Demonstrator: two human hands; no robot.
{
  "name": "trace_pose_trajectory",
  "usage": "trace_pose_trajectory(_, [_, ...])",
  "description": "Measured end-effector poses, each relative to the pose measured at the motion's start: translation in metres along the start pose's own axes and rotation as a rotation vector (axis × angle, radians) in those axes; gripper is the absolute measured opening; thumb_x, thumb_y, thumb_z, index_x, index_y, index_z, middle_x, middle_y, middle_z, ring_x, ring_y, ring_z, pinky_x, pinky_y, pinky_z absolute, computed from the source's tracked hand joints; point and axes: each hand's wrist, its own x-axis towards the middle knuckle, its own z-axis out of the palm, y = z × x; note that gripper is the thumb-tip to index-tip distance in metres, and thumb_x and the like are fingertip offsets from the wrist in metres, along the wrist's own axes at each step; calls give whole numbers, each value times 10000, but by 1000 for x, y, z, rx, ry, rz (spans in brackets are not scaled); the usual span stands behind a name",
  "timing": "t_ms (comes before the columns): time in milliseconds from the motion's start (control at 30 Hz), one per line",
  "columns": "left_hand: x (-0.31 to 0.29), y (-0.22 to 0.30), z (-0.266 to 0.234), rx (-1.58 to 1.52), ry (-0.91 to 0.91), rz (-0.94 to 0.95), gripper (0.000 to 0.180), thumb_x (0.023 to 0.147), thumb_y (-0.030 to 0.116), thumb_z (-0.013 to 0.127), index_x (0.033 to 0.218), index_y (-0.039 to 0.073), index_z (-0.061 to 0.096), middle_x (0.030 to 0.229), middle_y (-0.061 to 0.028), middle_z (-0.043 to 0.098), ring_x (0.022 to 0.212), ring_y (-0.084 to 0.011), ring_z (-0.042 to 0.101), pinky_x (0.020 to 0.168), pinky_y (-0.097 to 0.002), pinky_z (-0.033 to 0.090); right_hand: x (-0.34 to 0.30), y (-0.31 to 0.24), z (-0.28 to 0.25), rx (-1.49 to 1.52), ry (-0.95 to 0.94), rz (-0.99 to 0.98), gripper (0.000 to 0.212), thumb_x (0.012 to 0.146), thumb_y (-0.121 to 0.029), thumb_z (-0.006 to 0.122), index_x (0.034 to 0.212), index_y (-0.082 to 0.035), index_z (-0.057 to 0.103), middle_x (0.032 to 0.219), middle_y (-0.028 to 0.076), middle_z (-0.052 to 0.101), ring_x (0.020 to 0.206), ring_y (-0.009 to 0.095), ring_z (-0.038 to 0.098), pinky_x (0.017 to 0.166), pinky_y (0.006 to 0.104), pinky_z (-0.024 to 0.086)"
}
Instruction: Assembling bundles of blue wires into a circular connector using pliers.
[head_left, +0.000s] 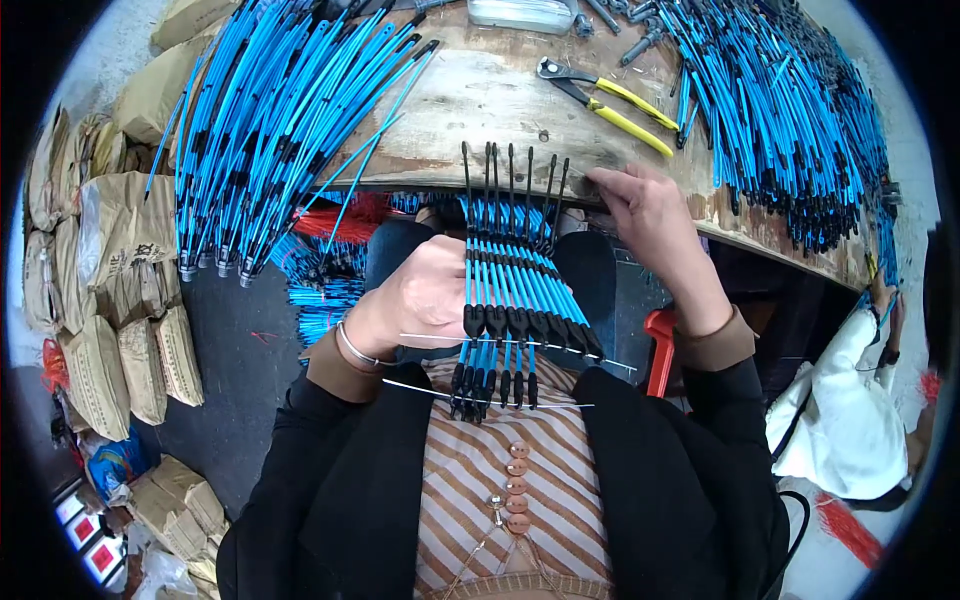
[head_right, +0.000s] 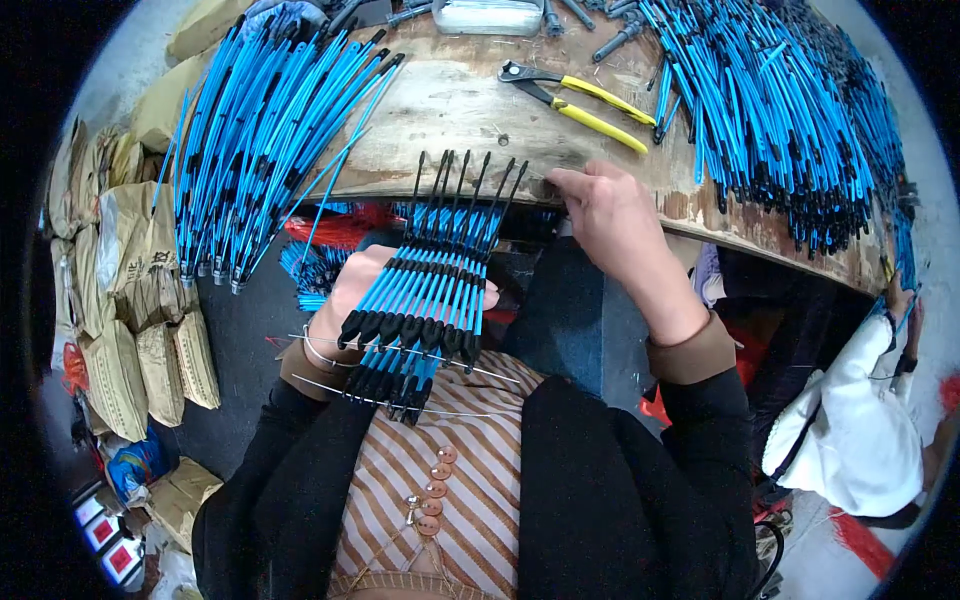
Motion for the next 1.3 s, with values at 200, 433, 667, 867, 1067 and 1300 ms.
trace_pose_trajectory(200, [-1,-4,-1,7,12,68,212,724,14,581,924,2,647,924,-135,658,672,-284,608,600,-331,471,-4,3,-10,-44,-13,23,224,775,24,572,969,-15,677,725,101,577,577,238,540,558,327,445])
trace_pose_trajectory(433, [5,3,-2,-31,47,78,220,717,17,583,928,2,645,934,-139,657,672,-284,609,596,-333,468,-11,6,-15,-37,3,50,229,772,32,569,970,-13,676,738,101,579,580,238,539,556,322,440])
trace_pose_trajectory(667, [2,-2,0,12,18,88,215,726,27,586,930,-4,644,944,-144,656,674,-289,609,601,-334,469,-9,5,-11,-18,-5,64,220,776,29,569,964,-12,677,742,94,579,582,238,542,559,320,441])
trace_pose_trajectory(867, [-1,-6,2,12,14,82,204,737,46,590,925,-7,647,945,-147,656,675,-296,607,610,-334,471,-4,7,-6,-43,-3,46,191,790,7,580,950,-13,682,733,82,571,583,229,538,565,318,440])
trace_pose_trajectory(1067, [2,-2,-2,-86,31,53,206,744,78,597,921,-14,647,941,-147,658,679,-294,605,626,-335,472,10,12,0,15,-8,-4,157,803,-13,588,927,-10,684,728,69,565,594,210,536,577,316,439])
trace_pose_trajectory(1300, [-9,-6,-1,-113,27,-37,221,752,113,606,920,-25,645,933,-146,662,686,-287,605,636,-335,471,26,15,4,132,-18,-77,132,808,-9,589,903,4,680,723,60,556,605,191,528,587,299,437])
